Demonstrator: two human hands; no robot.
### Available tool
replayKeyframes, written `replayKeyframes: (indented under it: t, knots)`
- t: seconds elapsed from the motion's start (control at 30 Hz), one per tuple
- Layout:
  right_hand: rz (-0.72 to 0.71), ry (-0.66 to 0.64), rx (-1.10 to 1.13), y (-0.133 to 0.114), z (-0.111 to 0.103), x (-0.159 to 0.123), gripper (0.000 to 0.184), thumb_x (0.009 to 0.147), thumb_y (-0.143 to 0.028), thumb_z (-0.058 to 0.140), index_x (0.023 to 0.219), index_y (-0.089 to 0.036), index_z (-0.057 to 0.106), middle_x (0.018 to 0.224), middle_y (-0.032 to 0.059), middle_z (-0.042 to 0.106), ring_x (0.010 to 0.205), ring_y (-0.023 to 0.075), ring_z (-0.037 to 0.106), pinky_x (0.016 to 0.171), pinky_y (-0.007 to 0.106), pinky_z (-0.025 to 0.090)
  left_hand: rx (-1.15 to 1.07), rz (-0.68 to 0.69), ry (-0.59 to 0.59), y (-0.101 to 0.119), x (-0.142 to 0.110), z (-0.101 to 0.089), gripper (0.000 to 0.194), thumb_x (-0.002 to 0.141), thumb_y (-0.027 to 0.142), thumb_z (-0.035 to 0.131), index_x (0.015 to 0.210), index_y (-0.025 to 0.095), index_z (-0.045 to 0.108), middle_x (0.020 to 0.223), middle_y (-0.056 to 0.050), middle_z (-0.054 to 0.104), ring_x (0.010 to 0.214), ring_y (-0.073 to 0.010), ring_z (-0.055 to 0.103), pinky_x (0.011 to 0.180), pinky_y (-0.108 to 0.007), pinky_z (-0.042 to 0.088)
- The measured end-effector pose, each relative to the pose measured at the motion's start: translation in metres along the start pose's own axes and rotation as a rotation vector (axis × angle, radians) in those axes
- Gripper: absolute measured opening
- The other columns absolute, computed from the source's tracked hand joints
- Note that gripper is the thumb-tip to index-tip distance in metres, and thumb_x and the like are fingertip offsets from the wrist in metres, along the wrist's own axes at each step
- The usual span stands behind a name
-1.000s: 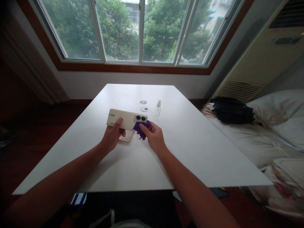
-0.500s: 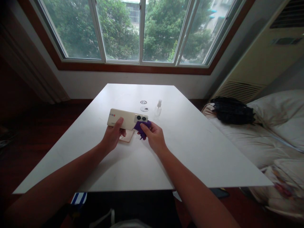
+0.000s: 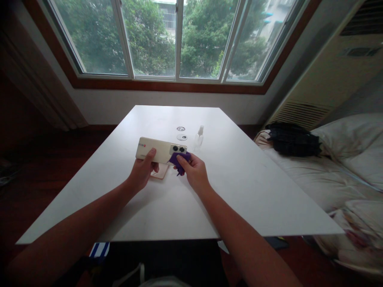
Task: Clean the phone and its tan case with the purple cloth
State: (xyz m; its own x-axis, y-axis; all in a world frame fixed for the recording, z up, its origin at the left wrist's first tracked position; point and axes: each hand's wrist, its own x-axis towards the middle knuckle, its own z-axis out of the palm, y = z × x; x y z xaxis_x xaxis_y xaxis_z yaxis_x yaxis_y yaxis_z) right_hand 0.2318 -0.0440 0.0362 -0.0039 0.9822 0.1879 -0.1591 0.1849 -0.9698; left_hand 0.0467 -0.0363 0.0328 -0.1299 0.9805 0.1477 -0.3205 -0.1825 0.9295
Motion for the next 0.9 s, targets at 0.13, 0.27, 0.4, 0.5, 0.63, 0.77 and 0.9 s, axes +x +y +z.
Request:
replayKeyframes:
  t: [0.13,0.27,0.4,0.5,0.63,0.77,0.9]
  knots:
    - [-0.003,0.009,-0.018,0.002,-0.002,0.001,0.042,0.078,-0.052,0.083,0.097,-0.016,0.071,0.074,0.0043,0.075,0.056,0.0155,0.067,0.042,0.023,0.041,0.012,-0.005,-0.001,-0.001,0.0,0.0,0.046,0.081,0.059,0.076,0.088,0.015,0.065,0.067,0.001,0.059,0.046,-0.0069,0.045,0.04,-0.02,0.036]
    - [-0.001,0.015,-0.029,0.003,-0.002,0.001,0.043,0.078,-0.052,0.084,0.098,-0.016,0.071,0.074,0.004,0.075,0.057,0.0164,0.068,0.042,0.023,0.042,0.025,-0.005,-0.015,0.002,-0.001,0.0,0.047,0.081,0.059,0.076,0.09,0.015,0.065,0.066,0.001,0.059,0.046,-0.007,0.046,0.04,-0.02,0.036]
    - [0.005,0.025,-0.036,0.002,-0.002,0.001,0.043,0.077,-0.052,0.084,0.096,-0.016,0.071,0.074,0.004,0.075,0.057,0.0169,0.069,0.042,0.023,0.043,0.03,-0.01,-0.013,0.003,-0.002,0.001,0.046,0.081,0.059,0.076,0.09,0.015,0.065,0.065,0.001,0.059,0.045,-0.0073,0.046,0.04,-0.02,0.036]
    - [0.032,0.02,-0.054,0.002,-0.003,0.001,0.043,0.078,-0.054,0.083,0.092,-0.015,0.071,0.069,0.0036,0.074,0.053,0.0164,0.068,0.042,0.023,0.044,0.062,-0.012,0.001,0.003,-0.003,0.001,0.046,0.08,0.059,0.077,0.084,0.015,0.065,0.06,0.001,0.057,0.045,-0.0078,0.046,0.04,-0.02,0.036]
    - [0.118,0.001,-0.096,0.005,-0.005,0.003,0.047,0.077,-0.058,0.083,0.09,-0.014,0.072,0.066,0.0052,0.074,0.053,0.0178,0.068,0.047,0.026,0.052,0.12,-0.006,0.008,0.0,-0.003,0.0,0.045,0.078,0.058,0.079,0.074,0.016,0.064,0.056,0.001,0.056,0.044,-0.008,0.045,0.04,-0.021,0.036]
    - [0.152,0.023,-0.179,0.009,-0.005,0.004,0.052,0.074,-0.062,0.084,0.092,-0.014,0.075,0.073,0.0077,0.076,0.055,0.018,0.069,0.048,0.027,0.055,0.187,0.003,0.012,-0.003,-0.004,-0.004,0.043,0.078,0.056,0.079,0.072,0.015,0.067,0.056,-0.001,0.059,0.045,-0.0096,0.047,0.041,-0.022,0.037]
    - [0.14,0.066,-0.291,0.013,-0.004,0.004,0.054,0.074,-0.067,0.08,0.083,-0.014,0.074,0.068,0.0079,0.075,0.053,0.0172,0.065,0.045,0.027,0.051,0.277,0.003,-0.027,-0.004,-0.005,-0.006,0.042,0.08,0.056,0.078,0.072,0.015,0.069,0.057,-0.003,0.061,0.048,-0.0115,0.053,0.044,-0.023,0.042]
